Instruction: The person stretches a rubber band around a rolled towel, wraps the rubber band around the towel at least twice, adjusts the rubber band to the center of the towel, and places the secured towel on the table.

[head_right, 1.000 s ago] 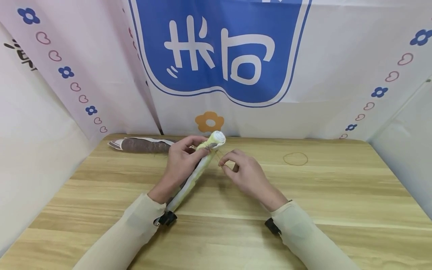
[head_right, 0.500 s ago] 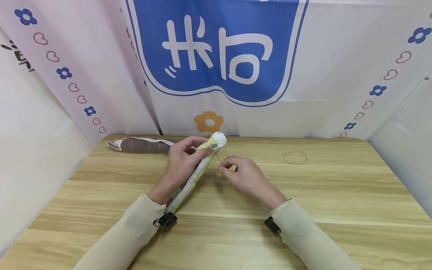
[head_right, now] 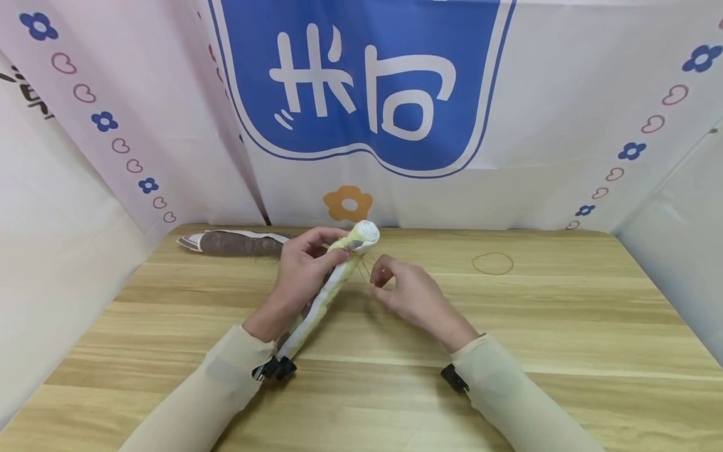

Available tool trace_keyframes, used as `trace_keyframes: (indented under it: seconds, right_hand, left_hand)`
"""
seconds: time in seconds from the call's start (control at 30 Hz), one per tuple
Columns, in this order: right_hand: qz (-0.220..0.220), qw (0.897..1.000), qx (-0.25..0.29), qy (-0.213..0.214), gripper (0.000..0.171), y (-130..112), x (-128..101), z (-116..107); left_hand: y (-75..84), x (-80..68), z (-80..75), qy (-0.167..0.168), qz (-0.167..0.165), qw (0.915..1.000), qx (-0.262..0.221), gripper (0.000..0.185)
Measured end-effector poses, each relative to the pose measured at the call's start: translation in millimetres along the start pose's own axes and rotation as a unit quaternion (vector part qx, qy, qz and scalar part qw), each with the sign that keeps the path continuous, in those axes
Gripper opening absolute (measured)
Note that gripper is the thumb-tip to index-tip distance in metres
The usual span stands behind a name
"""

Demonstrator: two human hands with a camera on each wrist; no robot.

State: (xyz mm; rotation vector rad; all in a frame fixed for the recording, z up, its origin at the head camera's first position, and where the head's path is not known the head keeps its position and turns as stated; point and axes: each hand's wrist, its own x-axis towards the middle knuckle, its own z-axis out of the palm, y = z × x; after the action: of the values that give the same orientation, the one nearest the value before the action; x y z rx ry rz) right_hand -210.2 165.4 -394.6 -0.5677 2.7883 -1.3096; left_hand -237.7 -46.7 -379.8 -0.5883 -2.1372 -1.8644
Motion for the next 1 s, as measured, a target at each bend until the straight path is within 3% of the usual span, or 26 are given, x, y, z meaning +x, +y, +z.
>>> trace_keyframes:
  seconds: [0.13, 0.23, 0.43, 0.67, 0.8, 1.0]
  right_hand:
    - [-0.015, 0.999, -0.027, 0.038, 0.026, -4.1, -1.3, 2.2]
    - [-0.05, 0.996, -0.028, 0.062, 0.03, -6.6, -2.0, 4.3]
    - [-0.102, 0.992, -0.016, 0.068, 0.027, -5.9, -2.9, 6.2]
    - [-0.053, 0.997, -0.016, 0.044, 0.022, -2.7, -1.9, 2.0]
    - [-0.019, 0.999, -0.016, 0.033, 0.029, -4.0, -2.7, 0.7]
    - [-0.019, 0.999, -0.009, 0.027, 0.026, -5.1, -5.1, 0.8]
  left_hand:
    - [0.8, 0.5, -0.4, -0.005, 0.012, 0.9999, 0.01, 0.021]
    - [1.6, 1.2, -0.7, -0.007, 0.023, 0.9996, 0.011, 0.022]
    - [2.2, 0.6, -1.3, -0.012, 0.019, 0.9997, 0.008, 0.022]
    - [1.2, 0.1, -1.2, -0.016, 0.017, 0.9996, 0.014, 0.021]
    - [0.6, -0.3, -1.1, -0.017, 0.023, 0.9994, 0.018, 0.021]
    - [-1.3, 0.9, -1.5, 0.014, 0.02, 0.9996, 0.012, 0.021]
